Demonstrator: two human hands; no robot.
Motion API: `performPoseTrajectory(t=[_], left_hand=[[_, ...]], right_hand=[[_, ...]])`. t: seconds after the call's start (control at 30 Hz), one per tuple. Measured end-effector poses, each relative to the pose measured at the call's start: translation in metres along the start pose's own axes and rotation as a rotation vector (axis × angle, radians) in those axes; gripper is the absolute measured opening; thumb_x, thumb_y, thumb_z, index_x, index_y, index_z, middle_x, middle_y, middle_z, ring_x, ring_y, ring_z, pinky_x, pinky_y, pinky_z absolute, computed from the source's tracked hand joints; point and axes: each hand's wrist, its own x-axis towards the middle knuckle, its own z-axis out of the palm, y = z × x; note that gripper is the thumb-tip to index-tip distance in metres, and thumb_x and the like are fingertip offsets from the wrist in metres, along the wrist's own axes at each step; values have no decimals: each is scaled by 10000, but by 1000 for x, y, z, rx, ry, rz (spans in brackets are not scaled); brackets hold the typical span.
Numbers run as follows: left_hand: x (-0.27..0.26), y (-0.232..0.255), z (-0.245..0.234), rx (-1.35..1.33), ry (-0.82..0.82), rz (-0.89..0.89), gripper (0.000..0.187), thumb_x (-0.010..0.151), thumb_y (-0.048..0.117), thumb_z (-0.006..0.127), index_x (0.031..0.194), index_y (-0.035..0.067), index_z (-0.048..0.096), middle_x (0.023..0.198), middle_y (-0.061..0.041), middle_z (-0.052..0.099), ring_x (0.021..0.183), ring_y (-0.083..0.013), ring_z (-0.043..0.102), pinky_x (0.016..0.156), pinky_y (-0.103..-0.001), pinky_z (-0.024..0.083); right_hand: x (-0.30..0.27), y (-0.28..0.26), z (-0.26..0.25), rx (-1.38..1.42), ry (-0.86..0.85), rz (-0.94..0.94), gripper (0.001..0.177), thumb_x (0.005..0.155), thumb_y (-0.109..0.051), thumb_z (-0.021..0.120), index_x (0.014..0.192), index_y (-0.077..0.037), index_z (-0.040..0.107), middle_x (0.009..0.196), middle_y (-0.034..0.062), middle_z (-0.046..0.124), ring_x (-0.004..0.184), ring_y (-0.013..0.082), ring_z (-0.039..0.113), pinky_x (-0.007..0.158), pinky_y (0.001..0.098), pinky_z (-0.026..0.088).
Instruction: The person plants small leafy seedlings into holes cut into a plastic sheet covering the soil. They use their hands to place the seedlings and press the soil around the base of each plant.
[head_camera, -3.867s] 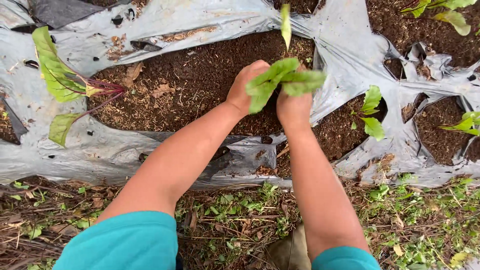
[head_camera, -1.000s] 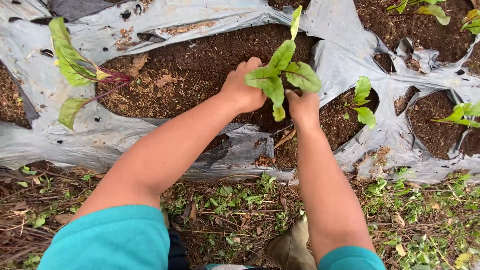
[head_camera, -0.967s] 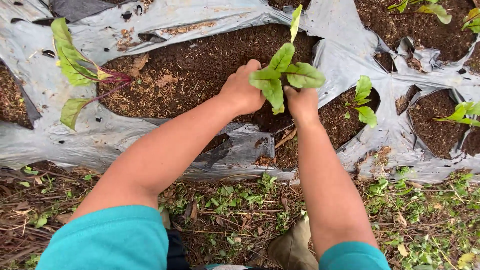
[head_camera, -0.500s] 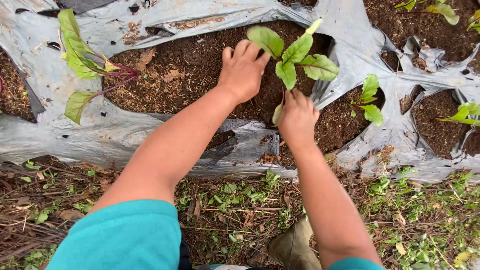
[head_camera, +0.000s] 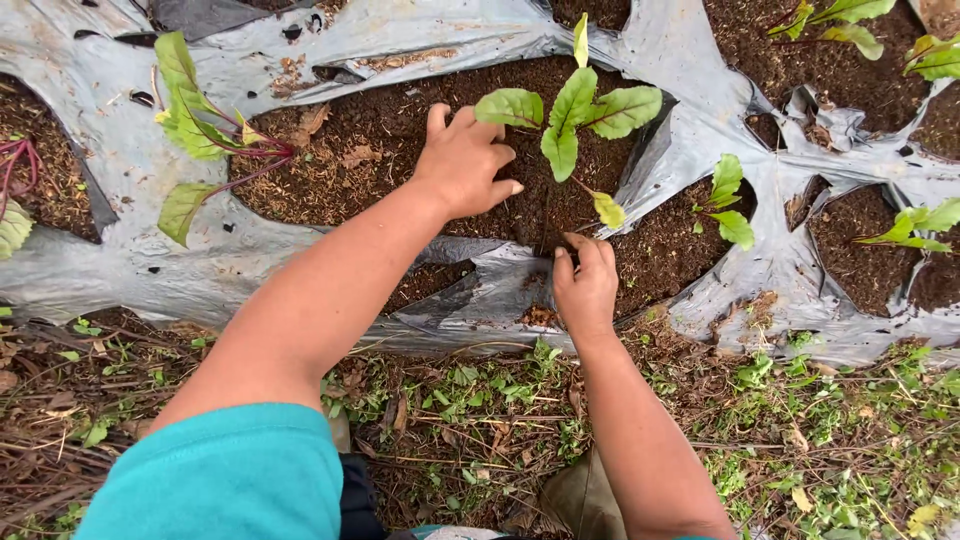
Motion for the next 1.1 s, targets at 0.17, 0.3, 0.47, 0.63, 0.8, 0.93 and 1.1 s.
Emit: performPoseTrajectory(t=[0.17,0.3,0.47,0.63,0.8,0.93,1.1], left_hand=[[6,-2,64,53,277,77,292,922,461,697,1005,192,776,1187,-36,584,1194,-275,461,1073,-543,238],[14,-19,92,58,491,157,179,923,322,715,939,149,756,1133,-33,572,1116,-248,467,1016,-519,273],[-16,-20,38,132,258,-13,181,1023,321,602,1069,233,754,1250,-17,613,1265,-221,462,1093,-517,251],[-36,-49,21,166,338,-65,172,1021,335,619,1033,243,763,1208,-5,639,1251,-222,502,1113,-549,269],[-30,-128,42,-59,936,-467,147,970,343,730,1017,205,704,1133,6,548,1134,-241,517,937,-499,387],[-59,-121,32,-87,764,-418,184,1041,387,641,1008,231,733,1148,19,583,1213,-227,516,1028,-497,361],[-76,-77,24,34,378,-59,293,1072,298,435,970,143,661,1507,-97,518,1509,-289,325,1214,-545,232]], right_hand=[[-13,-15,-51,-23,26,2,418,968,-145,669,1369,-36,624,1204,135,575,1115,295,602,1014,473,521],[41,-70,-161,-24,414,-516,629,978,160,598,1544,3,375,1415,242,432,938,233,541,828,390,529],[83,-79,-265,-333,779,-740,539,1018,241,728,1418,39,428,1172,260,621,783,327,632,663,374,509],[75,-81,-236,-165,648,-789,785,992,251,706,1586,-24,271,1466,262,451,849,370,645,724,424,535],[1,-78,-112,-125,180,-528,761,861,-163,829,1512,22,481,1419,305,538,1273,454,537,1103,572,445],[-50,-37,-13,-279,-207,-397,623,886,-286,790,1446,-126,568,1477,230,524,1341,416,516,1138,597,455],[-42,-25,59,-505,-117,-616,823,935,-727,542,1551,-186,481,1581,265,377,1505,521,248,1158,747,142]])
